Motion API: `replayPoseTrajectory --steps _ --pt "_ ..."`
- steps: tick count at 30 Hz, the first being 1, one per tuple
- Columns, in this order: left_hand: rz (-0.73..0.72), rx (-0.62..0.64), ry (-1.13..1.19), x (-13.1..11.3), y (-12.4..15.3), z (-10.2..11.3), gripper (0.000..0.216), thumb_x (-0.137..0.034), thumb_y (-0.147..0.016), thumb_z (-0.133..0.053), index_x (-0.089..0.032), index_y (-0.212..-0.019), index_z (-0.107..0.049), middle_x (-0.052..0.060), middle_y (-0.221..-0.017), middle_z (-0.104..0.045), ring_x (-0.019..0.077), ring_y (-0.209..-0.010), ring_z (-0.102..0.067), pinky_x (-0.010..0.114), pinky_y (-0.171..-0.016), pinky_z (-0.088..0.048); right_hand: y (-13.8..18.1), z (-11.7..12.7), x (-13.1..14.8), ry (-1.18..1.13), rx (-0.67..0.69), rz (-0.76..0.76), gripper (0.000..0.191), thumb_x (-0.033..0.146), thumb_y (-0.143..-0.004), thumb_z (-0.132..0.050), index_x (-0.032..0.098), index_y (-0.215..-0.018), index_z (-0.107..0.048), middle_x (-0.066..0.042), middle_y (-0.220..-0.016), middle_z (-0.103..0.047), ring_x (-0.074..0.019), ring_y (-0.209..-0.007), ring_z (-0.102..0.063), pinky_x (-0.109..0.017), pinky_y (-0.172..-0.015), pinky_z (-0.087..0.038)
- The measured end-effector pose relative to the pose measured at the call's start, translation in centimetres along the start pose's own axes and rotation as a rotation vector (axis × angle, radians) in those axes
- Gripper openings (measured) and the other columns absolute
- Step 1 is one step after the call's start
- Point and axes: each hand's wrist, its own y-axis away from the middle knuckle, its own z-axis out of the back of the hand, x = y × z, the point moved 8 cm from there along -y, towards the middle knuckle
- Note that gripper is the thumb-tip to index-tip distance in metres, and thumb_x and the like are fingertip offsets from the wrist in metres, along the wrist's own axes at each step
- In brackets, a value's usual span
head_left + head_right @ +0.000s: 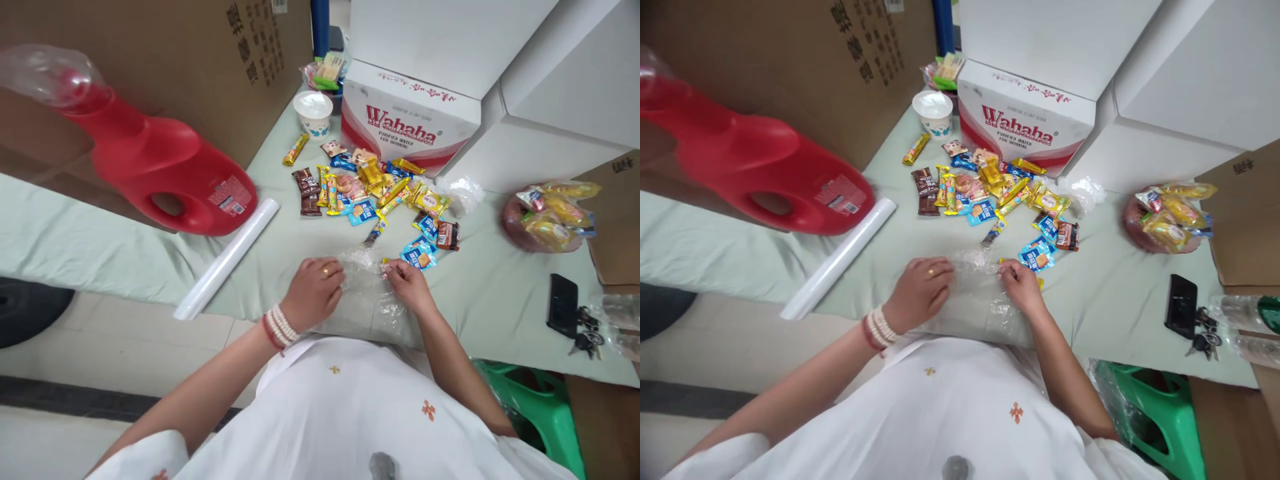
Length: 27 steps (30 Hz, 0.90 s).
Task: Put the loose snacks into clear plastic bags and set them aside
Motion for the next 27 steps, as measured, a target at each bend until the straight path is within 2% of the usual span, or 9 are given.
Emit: replayPoseTrajectory --steps 3,5,9,11,14,18,20,23,27 --pt "0.194 0.04 -0.09 2.3 -1.5 -3.1 0.045 -0.029 -0.097 -0.05 -0.022 -0.14 -0.061 0.018 -0.152 -0.057 0.0343 -0.144 -0.048 0.066 -0.12 -0.025 1.0 0.8 -0.1 0.001 -0.036 -0.031 0.032 0.055 -0.086 -0.065 0.024 -0.084 -0.066 0.0 -0.068 -0.066 -0.0133 -0.047 -0.043 -0.028 -0.047 -0.032" --pt "0.301 0.029 -0.114 3.8 -1.5 -4.1 0.053 -0.034 -0.1 -0.046 -0.022 -0.151 -0.05 0.019 -0.161 -0.045 0.0351 -0.15 -0.042 0.071 -0.122 -0.012 2.4 1.8 -0.9 0.008 -0.068 -0.065 0.036 0.059 -0.087 -0.064 0.023 -0.081 -0.064 0.001 -0.063 -0.063 -0.0135 -0.046 -0.042 -0.029 -0.047 -0.032" --pt "0.329 0.031 -0.133 4.8 -0.6 -4.6 0.056 -0.039 -0.103 -0.039 -0.025 -0.157 -0.042 0.017 -0.166 -0.038 0.0345 -0.153 -0.037 0.074 -0.122 0.001 4.7 4.3 -2.5 0.112 0.049 -0.122 0.045 0.064 -0.089 -0.061 0.022 -0.075 -0.065 0.001 -0.058 -0.059 -0.0142 -0.047 -0.044 -0.028 -0.048 -0.034" --pt "0.323 0.039 -0.155 4.9 -0.1 -4.5 0.057 -0.041 -0.103 -0.039 -0.025 -0.158 -0.042 0.017 -0.167 -0.035 0.0354 -0.154 -0.035 0.076 -0.121 0.002 4.2 7.0 -1.2 0.266 0.001 -0.055 0.046 0.063 -0.091 -0.059 0.021 -0.073 -0.067 0.0 -0.058 -0.059 -0.0158 -0.052 -0.049 -0.029 -0.053 -0.038" --pt "0.313 0.046 -0.186 4.9 0.6 -4.6 0.058 -0.043 -0.102 -0.042 -0.026 -0.157 -0.043 0.017 -0.168 -0.033 0.0366 -0.156 -0.032 0.076 -0.12 -0.001 0.6 12.4 3.9 0.553 -0.335 0.161 0.038 0.053 -0.096 -0.055 0.02 -0.088 -0.073 -0.005 -0.075 -0.07 -0.0211 -0.07 -0.06 -0.032 -0.068 -0.045" --pt "0.309 0.05 -0.219 4.8 1.2 -4.6 0.058 -0.044 -0.101 -0.044 -0.028 -0.156 -0.045 0.015 -0.167 -0.037 0.0379 -0.155 -0.031 0.075 -0.121 -0.007 -7.8 14.1 10.0 0.889 -0.519 0.292 0.034 0.029 -0.097 -0.049 0.015 -0.117 -0.073 -0.017 -0.118 -0.072 -0.0305 -0.106 -0.065 -0.039 -0.088 -0.049" --pt "0.302 0.062 -0.24 4.8 1.4 -4.7 0.057 -0.044 -0.101 -0.042 -0.028 -0.156 -0.045 0.015 -0.167 -0.037 0.0372 -0.155 -0.032 0.074 -0.121 -0.009 -12.0 13.5 11.1 1.024 -0.467 0.211 0.046 0.024 -0.093 -0.055 0.015 -0.138 -0.064 -0.019 -0.133 -0.066 -0.0328 -0.114 -0.063 -0.04 -0.091 -0.05" --pt "0.306 0.082 -0.282 4.9 1.5 -4.9 0.057 -0.043 -0.103 -0.038 -0.027 -0.157 -0.044 0.013 -0.168 -0.035 0.0353 -0.156 -0.031 0.073 -0.122 -0.01 -15.8 12.3 10.7 1.218 -0.28 0.009 0.052 0.026 -0.085 -0.068 0.016 -0.137 -0.065 -0.019 -0.13 -0.068 -0.0333 -0.112 -0.065 -0.037 -0.088 -0.05" --pt "0.318 0.089 -0.311 4.7 1.5 -5.1 0.058 -0.045 -0.103 -0.037 -0.026 -0.158 -0.043 0.011 -0.169 -0.033 0.0335 -0.157 -0.029 0.072 -0.124 -0.01 -14.7 12.4 11.1 1.362 -0.205 -0.049 0.039 0.039 -0.088 -0.068 0.014 -0.117 -0.075 -0.02 -0.115 -0.072 -0.0321 -0.104 -0.065 -0.034 -0.082 -0.047"
